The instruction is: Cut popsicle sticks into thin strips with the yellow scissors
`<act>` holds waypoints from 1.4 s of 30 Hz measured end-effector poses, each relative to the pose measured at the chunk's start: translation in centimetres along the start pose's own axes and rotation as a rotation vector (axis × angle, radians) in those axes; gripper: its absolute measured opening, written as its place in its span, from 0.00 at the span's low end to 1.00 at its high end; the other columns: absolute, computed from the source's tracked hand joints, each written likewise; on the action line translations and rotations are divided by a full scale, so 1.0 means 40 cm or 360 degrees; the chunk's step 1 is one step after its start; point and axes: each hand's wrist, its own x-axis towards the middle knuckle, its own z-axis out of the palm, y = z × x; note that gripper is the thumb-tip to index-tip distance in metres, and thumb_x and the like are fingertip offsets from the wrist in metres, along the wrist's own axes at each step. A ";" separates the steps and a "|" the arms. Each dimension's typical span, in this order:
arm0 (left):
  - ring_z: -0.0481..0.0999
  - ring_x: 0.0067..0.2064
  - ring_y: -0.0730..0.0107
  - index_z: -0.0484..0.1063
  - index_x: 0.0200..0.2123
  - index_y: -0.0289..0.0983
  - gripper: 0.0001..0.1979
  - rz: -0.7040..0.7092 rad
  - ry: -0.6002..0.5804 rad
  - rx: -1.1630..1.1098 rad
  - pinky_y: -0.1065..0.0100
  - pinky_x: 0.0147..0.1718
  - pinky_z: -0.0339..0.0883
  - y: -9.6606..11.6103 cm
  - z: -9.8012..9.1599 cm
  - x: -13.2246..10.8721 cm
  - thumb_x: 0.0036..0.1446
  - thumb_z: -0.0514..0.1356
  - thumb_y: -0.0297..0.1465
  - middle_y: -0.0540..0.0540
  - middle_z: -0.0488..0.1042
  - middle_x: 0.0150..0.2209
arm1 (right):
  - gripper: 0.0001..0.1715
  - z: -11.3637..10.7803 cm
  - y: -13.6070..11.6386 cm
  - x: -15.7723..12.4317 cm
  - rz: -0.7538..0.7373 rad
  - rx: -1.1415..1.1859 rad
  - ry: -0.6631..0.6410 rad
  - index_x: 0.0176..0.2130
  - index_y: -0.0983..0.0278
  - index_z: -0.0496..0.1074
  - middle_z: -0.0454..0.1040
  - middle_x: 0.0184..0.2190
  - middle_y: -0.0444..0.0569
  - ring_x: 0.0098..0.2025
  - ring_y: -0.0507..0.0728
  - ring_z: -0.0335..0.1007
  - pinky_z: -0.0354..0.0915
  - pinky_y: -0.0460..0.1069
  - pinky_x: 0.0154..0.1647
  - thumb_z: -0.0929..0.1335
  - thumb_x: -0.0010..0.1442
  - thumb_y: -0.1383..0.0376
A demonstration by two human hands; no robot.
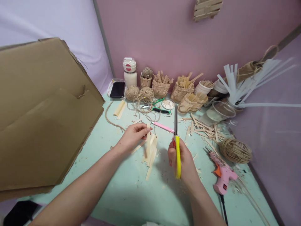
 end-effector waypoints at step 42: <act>0.65 0.25 0.77 0.70 0.27 0.36 0.10 0.0297 -0.0670 0.0384 0.73 0.26 0.61 0.157 0.081 0.089 0.52 0.58 0.36 0.52 0.66 0.24 | 0.41 0.008 0.028 0.019 0.0083 0.0143 -0.0060 0.36 0.61 0.58 0.55 0.22 0.38 0.20 0.49 0.47 0.49 0.45 0.18 0.54 0.47 0.29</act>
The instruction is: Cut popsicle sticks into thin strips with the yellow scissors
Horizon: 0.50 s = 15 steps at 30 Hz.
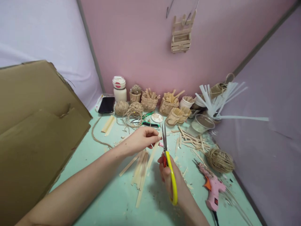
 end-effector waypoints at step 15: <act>0.65 0.27 0.77 0.70 0.29 0.36 0.10 -0.0002 0.0005 0.0002 0.73 0.28 0.62 0.004 0.007 -0.009 0.53 0.58 0.37 0.52 0.66 0.26 | 0.36 0.003 -0.029 -0.008 0.0085 -0.0081 0.0026 0.36 0.61 0.56 0.55 0.25 0.40 0.22 0.50 0.49 0.50 0.45 0.17 0.54 0.51 0.33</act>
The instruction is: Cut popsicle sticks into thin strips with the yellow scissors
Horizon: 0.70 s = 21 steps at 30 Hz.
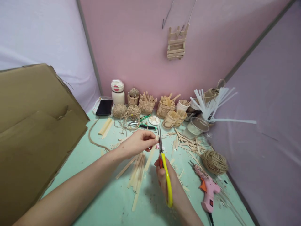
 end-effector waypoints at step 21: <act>0.65 0.24 0.77 0.67 0.26 0.34 0.10 -0.0108 -0.0015 -0.0107 0.71 0.27 0.60 0.015 0.015 -0.004 0.52 0.59 0.35 0.53 0.65 0.21 | 0.36 -0.005 -0.018 -0.005 -0.0059 -0.0280 0.0124 0.32 0.62 0.58 0.60 0.25 0.42 0.24 0.52 0.53 0.53 0.48 0.24 0.53 0.52 0.33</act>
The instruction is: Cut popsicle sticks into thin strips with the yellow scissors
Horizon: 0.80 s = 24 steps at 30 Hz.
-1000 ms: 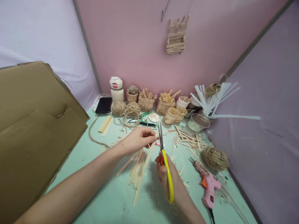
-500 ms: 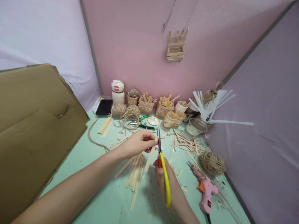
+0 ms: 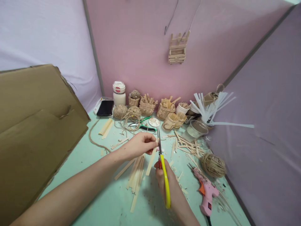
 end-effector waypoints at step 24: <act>0.67 0.23 0.81 0.66 0.26 0.34 0.05 -0.0137 0.0043 -0.0137 0.75 0.27 0.63 0.004 0.012 -0.001 0.50 0.59 0.29 0.55 0.65 0.21 | 0.35 0.000 0.002 -0.004 -0.0091 -0.0089 -0.0004 0.31 0.62 0.59 0.57 0.24 0.42 0.25 0.53 0.52 0.53 0.49 0.25 0.51 0.56 0.35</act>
